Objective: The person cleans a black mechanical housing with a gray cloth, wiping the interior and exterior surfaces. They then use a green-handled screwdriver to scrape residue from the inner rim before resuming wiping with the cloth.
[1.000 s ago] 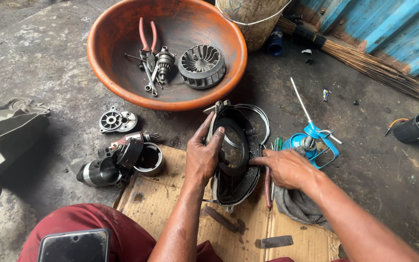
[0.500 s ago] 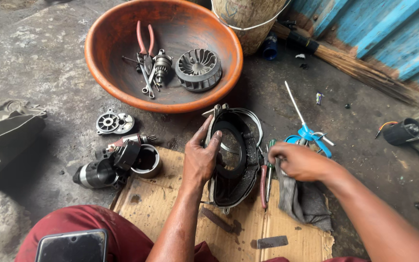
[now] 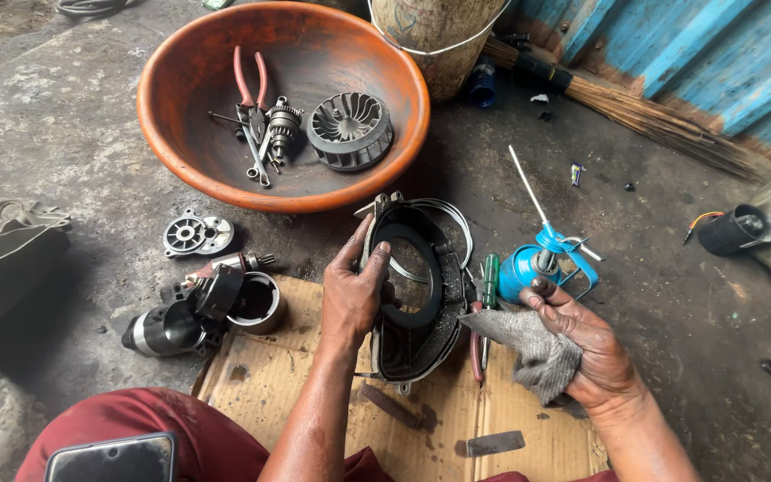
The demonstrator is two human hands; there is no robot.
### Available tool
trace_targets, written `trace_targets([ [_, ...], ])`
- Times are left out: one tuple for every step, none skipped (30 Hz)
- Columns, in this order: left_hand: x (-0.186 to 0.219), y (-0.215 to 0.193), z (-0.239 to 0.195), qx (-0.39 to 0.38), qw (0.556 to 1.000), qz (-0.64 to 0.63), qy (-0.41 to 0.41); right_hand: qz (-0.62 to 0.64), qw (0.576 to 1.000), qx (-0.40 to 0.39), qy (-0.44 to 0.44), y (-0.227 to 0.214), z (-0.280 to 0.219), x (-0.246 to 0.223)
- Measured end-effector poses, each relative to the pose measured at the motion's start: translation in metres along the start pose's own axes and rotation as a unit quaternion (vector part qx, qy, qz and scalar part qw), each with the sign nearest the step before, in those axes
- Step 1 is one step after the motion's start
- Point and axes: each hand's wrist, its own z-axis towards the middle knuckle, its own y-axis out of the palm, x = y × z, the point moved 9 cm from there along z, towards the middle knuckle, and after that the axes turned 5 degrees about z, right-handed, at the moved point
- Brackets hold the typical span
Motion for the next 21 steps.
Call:
trace_targets([
  [-0.001, 0.0, 0.001, 0.002, 1.0, -0.007, 0.011, 0.006, 1.0, -0.015, 0.001, 0.005, 0.0, 0.0],
  [-0.003, 0.001, 0.003, 0.004, 1.0, -0.013, 0.023, 0.019, 0.999, -0.035, 0.013, 0.01, 0.001, 0.003],
  [-0.006, 0.002, 0.003, 0.003, 0.999, -0.019, 0.034, 0.034, 0.998, -0.053, 0.022, 0.013, 0.0, 0.007],
  [-0.018, 0.004, 0.003, -0.001, 0.999, -0.04, -0.015, 0.049, 0.996, -0.071, 0.032, 0.016, 0.0, 0.011],
  [-0.029, 0.006, 0.003, -0.006, 0.996, -0.06, -0.061, 0.028, 0.998, -0.056, 0.033, 0.013, 0.001, 0.014],
  [-0.039, 0.007, 0.003, -0.011, 0.991, -0.08, -0.108, 0.007, 0.999, -0.04, 0.034, 0.01, 0.005, 0.017],
  [-0.02, 0.005, 0.007, -0.006, 0.999, -0.048, 0.005, -0.016, 0.999, -0.022, 0.034, 0.005, 0.007, 0.018],
  [0.0, 0.004, 0.007, -0.002, 0.993, -0.017, 0.119, -0.001, 0.998, -0.052, 0.042, 0.009, 0.009, 0.02],
  [0.017, 0.008, -0.003, 0.003, 0.973, 0.009, 0.229, 0.012, 0.995, -0.08, 0.052, 0.011, 0.007, 0.021],
  [0.001, 0.013, -0.002, -0.001, 0.99, -0.016, 0.138, 0.024, 0.992, -0.108, 0.062, 0.015, 0.004, 0.021],
  [-0.012, 0.013, 0.001, -0.002, 0.998, -0.036, 0.05, 0.021, 0.992, -0.106, 0.061, 0.015, 0.008, 0.019],
  [-0.026, 0.015, 0.003, -0.004, 0.998, -0.056, -0.039, 0.018, 0.993, -0.103, 0.059, 0.016, 0.012, 0.018],
  [-0.023, 0.017, 0.0, -0.011, 0.997, -0.074, -0.031, 0.018, 0.993, -0.098, 0.061, 0.015, 0.009, 0.022],
  [-0.021, 0.018, -0.002, -0.018, 0.995, -0.091, -0.022, 0.012, 0.994, -0.087, 0.067, 0.012, 0.005, 0.026],
  [-0.018, 0.02, -0.002, -0.025, 0.993, -0.111, -0.011, 0.005, 0.994, -0.078, 0.072, 0.009, 0.006, 0.028],
  [-0.018, 0.021, -0.003, -0.026, 0.994, -0.11, -0.015, -0.003, 0.995, -0.07, 0.076, 0.005, 0.006, 0.03],
  [-0.018, 0.022, -0.004, -0.025, 0.994, -0.11, -0.016, -0.006, 0.995, -0.067, 0.076, 0.002, 0.006, 0.03],
  [-0.017, 0.022, -0.006, -0.025, 0.993, -0.11, -0.018, -0.009, 0.995, -0.065, 0.076, -0.002, 0.004, 0.03],
  [-0.015, 0.023, -0.006, -0.023, 0.995, -0.096, -0.018, -0.014, 0.995, -0.066, 0.075, -0.005, 0.005, 0.029],
  [-0.013, 0.022, -0.008, -0.021, 0.996, -0.083, -0.019, -0.026, 0.996, -0.057, 0.066, -0.011, 0.006, 0.027],
  [-0.01, 0.021, -0.008, -0.016, 0.997, -0.069, -0.015, -0.039, 0.996, -0.053, 0.056, -0.016, 0.008, 0.026],
])
